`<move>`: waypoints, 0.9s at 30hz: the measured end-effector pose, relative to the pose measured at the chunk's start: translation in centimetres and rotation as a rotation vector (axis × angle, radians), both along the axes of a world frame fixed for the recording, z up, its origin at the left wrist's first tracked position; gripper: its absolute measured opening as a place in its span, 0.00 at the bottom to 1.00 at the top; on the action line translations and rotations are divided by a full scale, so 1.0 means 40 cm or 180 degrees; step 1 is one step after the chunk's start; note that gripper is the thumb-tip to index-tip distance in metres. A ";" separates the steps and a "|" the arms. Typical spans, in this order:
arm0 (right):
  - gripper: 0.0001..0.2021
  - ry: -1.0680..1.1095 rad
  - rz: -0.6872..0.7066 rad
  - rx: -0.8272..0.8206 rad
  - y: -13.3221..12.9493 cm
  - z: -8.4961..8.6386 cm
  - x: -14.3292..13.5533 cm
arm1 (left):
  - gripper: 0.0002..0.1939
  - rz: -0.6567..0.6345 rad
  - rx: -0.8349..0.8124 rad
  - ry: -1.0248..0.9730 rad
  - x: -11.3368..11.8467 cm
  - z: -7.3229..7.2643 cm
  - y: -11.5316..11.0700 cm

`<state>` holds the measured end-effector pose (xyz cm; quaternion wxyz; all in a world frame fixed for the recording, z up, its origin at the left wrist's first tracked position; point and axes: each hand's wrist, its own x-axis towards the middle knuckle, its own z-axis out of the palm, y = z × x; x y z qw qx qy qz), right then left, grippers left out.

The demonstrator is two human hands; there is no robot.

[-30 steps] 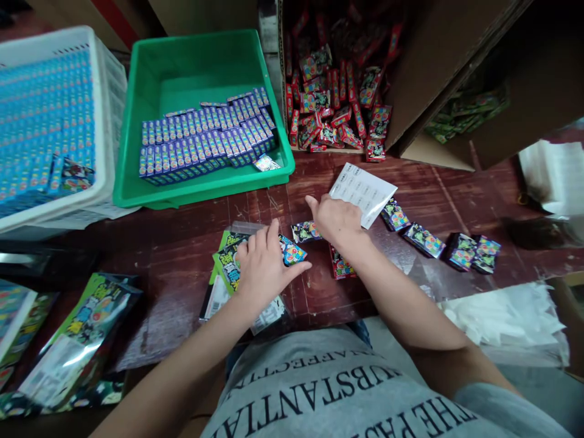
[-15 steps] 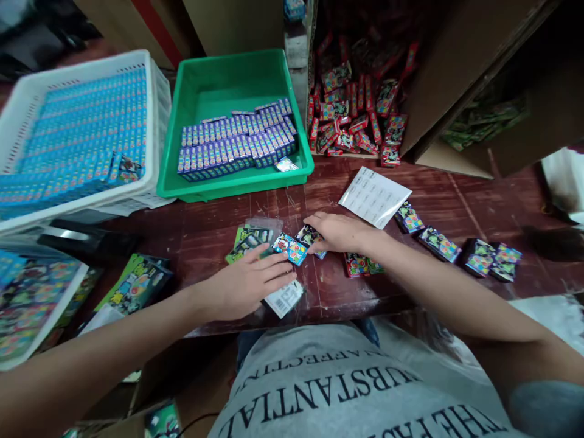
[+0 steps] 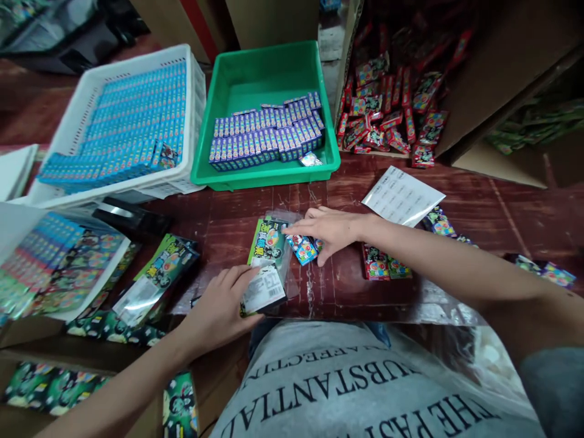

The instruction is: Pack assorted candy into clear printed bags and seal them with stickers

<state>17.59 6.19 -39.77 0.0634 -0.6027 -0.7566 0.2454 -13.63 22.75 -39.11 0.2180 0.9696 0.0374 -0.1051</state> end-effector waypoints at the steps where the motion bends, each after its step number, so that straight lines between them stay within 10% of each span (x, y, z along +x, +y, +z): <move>1: 0.50 0.0021 -0.0103 0.0099 -0.005 -0.007 -0.012 | 0.38 0.0086 0.0013 -0.0041 0.001 -0.009 -0.010; 7: 0.41 0.0394 -0.0925 0.0614 -0.101 -0.016 -0.092 | 0.40 0.0397 -0.0006 -0.0264 0.000 -0.051 -0.034; 15: 0.37 0.0464 -0.0481 0.0414 -0.158 -0.012 -0.143 | 0.41 -0.0050 -0.0358 -0.0582 0.053 -0.048 -0.054; 27: 0.37 0.0076 -0.1332 0.0407 -0.215 -0.004 -0.154 | 0.40 0.0156 -0.0356 -0.0769 0.107 -0.063 -0.089</move>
